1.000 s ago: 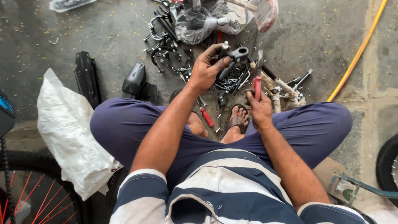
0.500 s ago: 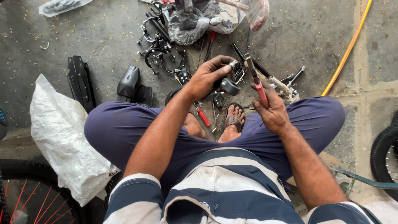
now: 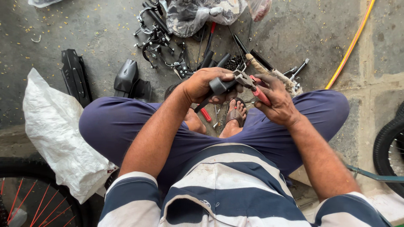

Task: The person sits on the floor of a bicycle workshop assembling a new bicycle. They unwrap protective packaging from the handlebar and frame, tighten the handlebar stem with a wrench, peel plastic wrap off the frame, and use pliers and a screwdriver to fit and adjust components such as the saddle and grips.

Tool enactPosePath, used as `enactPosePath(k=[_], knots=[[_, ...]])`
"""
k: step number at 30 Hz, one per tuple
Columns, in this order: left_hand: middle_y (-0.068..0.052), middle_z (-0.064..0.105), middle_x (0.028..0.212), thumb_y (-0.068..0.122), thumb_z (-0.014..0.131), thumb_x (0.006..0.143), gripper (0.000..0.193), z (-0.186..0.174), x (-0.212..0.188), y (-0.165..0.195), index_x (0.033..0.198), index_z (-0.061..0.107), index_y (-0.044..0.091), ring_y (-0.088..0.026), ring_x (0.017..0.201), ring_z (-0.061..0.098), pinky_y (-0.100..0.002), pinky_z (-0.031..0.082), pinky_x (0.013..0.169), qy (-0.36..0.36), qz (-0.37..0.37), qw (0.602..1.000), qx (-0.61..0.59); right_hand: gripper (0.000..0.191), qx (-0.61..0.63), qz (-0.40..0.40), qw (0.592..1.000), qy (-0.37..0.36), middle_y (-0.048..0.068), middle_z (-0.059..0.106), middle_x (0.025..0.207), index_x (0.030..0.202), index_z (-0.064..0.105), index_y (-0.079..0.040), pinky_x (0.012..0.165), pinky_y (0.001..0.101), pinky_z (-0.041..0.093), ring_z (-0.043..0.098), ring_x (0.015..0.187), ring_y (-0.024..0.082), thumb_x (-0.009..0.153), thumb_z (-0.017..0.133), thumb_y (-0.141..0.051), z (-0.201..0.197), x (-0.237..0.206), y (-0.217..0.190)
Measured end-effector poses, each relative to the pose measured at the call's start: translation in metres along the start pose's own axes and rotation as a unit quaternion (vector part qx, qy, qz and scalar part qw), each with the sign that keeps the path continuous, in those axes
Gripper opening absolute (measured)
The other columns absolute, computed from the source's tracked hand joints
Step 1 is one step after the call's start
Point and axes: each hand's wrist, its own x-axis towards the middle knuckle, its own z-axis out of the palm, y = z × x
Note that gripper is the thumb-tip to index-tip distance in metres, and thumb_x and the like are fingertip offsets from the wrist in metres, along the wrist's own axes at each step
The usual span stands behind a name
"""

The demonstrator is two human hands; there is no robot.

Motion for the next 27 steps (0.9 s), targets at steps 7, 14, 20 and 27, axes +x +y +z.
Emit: enactPosePath(k=[7, 14, 20, 27], knots=[[-0.010, 0.066, 0.078, 0.032, 0.053, 0.106, 0.040, -0.027, 0.013, -0.022, 0.108, 0.069, -0.004, -0.011, 0.056, 0.055, -0.024, 0.041, 0.051, 0.155, 0.091, 0.947, 0.267, 0.029, 0.034, 0.105, 0.993, -0.037, 0.021, 0.059, 0.126, 0.109, 0.069, -0.004, 0.090, 0.0423, 0.052, 0.065, 0.106, 0.038, 0.090, 0.074, -0.025, 0.002, -0.012, -0.011], [-0.010, 0.063, 0.076, 0.033, 0.051, 0.106, 0.038, -0.033, 0.025, -0.034, 0.106, 0.068, -0.001, -0.010, 0.057, 0.056, -0.024, 0.044, 0.050, 0.256, 0.104, 0.894, 0.353, 0.038, 0.101, 0.230, 0.964, -0.088, 0.017, 0.062, 0.114, 0.123, 0.065, -0.003, 0.095, 0.0378, 0.048, 0.062, 0.105, 0.030, 0.099, 0.066, -0.032, 0.011, -0.023, -0.013], [-0.014, 0.067, 0.079, 0.031, 0.050, 0.104, 0.039, -0.007, 0.013, -0.015, 0.105, 0.067, -0.005, -0.010, 0.045, 0.049, -0.021, 0.035, 0.039, 0.109, 0.014, 0.994, -0.011, 0.056, 0.383, 0.158, 0.910, -0.034, 0.014, 0.054, 0.145, 0.149, 0.050, -0.001, 0.109, 0.0364, 0.043, 0.053, 0.122, 0.023, 0.102, 0.062, -0.030, 0.011, -0.026, -0.014], [-0.021, 0.068, 0.078, 0.030, 0.051, 0.106, 0.040, 0.003, 0.012, -0.013, 0.104, 0.066, -0.007, -0.014, 0.043, 0.051, -0.023, 0.036, 0.038, 0.076, -0.032, 0.996, -0.022, 0.055, 0.189, 0.059, 0.980, -0.028, 0.021, 0.047, 0.148, 0.144, 0.055, -0.001, 0.116, 0.0431, 0.038, 0.049, 0.137, 0.034, 0.092, 0.064, -0.017, 0.008, -0.022, -0.006]])
